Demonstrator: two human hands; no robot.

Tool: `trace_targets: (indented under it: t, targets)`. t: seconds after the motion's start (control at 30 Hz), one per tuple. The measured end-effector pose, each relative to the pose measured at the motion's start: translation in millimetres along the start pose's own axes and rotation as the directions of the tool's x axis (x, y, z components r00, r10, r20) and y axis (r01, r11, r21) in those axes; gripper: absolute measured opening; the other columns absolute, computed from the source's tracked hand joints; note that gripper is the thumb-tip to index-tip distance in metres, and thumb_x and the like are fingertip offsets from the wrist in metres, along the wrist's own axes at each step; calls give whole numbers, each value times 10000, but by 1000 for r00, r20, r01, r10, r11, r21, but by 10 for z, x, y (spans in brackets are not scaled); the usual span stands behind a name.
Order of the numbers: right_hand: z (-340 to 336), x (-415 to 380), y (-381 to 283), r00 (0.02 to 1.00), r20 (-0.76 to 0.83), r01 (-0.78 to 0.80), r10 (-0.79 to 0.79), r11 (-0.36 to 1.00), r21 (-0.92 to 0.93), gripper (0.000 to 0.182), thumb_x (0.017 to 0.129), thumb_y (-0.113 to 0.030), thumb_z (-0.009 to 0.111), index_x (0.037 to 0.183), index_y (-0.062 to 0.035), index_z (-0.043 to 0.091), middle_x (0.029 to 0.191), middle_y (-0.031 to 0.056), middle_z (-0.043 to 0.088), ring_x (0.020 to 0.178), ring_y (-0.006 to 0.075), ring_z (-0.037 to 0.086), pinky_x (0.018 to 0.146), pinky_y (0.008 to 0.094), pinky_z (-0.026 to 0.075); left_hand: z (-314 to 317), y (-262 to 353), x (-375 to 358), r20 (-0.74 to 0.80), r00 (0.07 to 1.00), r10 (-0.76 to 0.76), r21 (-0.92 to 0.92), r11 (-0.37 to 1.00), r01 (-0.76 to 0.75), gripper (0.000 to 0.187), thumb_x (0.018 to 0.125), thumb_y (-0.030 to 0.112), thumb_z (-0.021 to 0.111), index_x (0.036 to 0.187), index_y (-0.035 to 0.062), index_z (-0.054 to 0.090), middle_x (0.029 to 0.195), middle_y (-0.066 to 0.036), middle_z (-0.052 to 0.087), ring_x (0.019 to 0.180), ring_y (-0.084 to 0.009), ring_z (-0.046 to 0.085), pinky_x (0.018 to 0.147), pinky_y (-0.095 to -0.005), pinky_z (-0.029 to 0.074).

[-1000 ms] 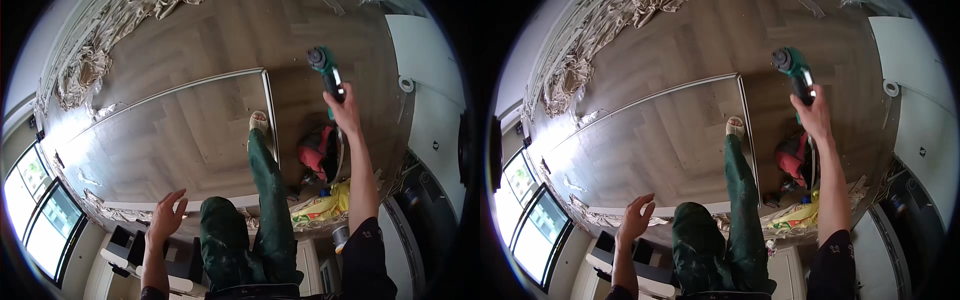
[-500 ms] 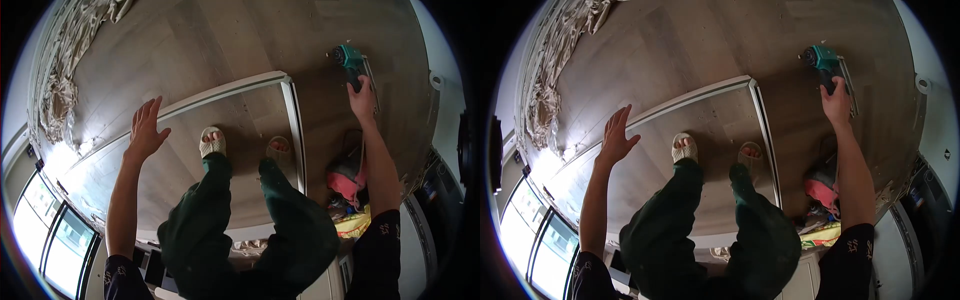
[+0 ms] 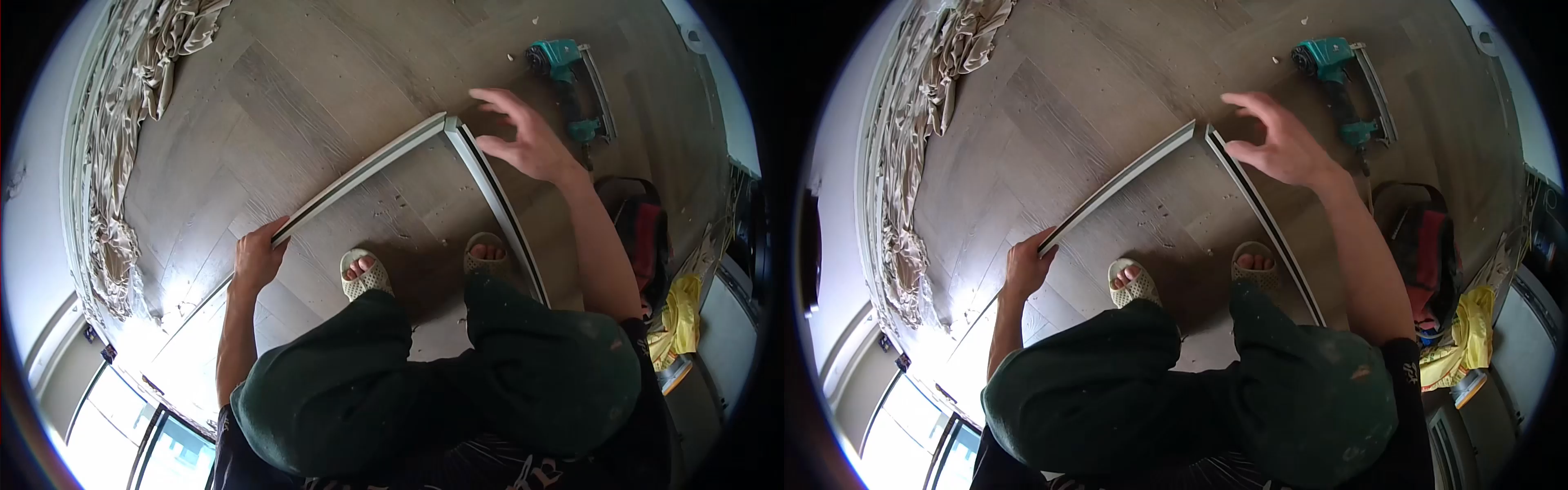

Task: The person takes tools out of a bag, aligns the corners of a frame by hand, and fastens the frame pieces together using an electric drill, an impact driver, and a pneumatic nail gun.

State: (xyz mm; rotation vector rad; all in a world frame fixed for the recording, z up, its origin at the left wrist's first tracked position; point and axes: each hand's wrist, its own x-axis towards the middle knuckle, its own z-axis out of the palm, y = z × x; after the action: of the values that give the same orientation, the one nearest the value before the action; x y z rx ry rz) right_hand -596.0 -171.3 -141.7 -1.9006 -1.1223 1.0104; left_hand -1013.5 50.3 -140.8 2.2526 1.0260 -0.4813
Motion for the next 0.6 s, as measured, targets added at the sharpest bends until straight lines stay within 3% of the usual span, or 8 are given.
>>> trace_targets:
  t: [0.13,0.23,0.27,0.37,0.5,0.6]
  targets:
    - [302,118,257,993,47,120,-113,975,-188,603,884,-173,709,1438,-66,494,1302,124,626,1197,263,601,1038,369,449,54,-44,10,-2,1000,-7,23,1000,8,354,889,106,705,1242,116,690,984,-183,730,876,-350,715,785,-404,561]
    - [370,86,259,992,108,70,-67,997,-30,593,875,-156,708,1423,-70,500,1126,147,668,1030,244,640,982,352,469,98,85,11,0,999,-40,30,999,40,354,891,111,702,1245,116,689,979,-182,731,880,-350,714,790,-404,560]
    - [429,35,261,992,109,60,-57,998,-19,593,875,-156,708,1423,-70,500,1126,147,668,1030,244,640,982,352,469,107,117,-39,2,998,-64,27,998,64,353,893,114,700,1246,116,688,977,-182,731,883,-350,714,792,-405,559]
    - [416,41,204,996,80,-34,38,998,-46,561,866,-122,685,1398,-71,515,890,125,631,798,205,592,837,342,492,170,133,-52,-13,999,-46,43,998,46,352,895,122,694,1247,131,689,976,-183,729,887,-360,709,801,-417,555]
    - [411,23,156,998,56,-25,26,1000,-5,537,854,-87,650,1377,-70,529,757,80,550,653,179,488,710,349,471,186,163,12,-39,999,-30,73,997,33,348,894,133,688,1241,153,693,978,-186,727,902,-377,701,816,-437,549]
    - [427,18,189,996,62,-64,64,998,1,534,851,-81,632,1375,-79,531,746,71,546,641,170,483,683,340,463,215,184,-26,-18,998,-63,82,995,65,349,887,137,686,1235,166,695,982,-186,726,916,-387,695,825,-446,546]
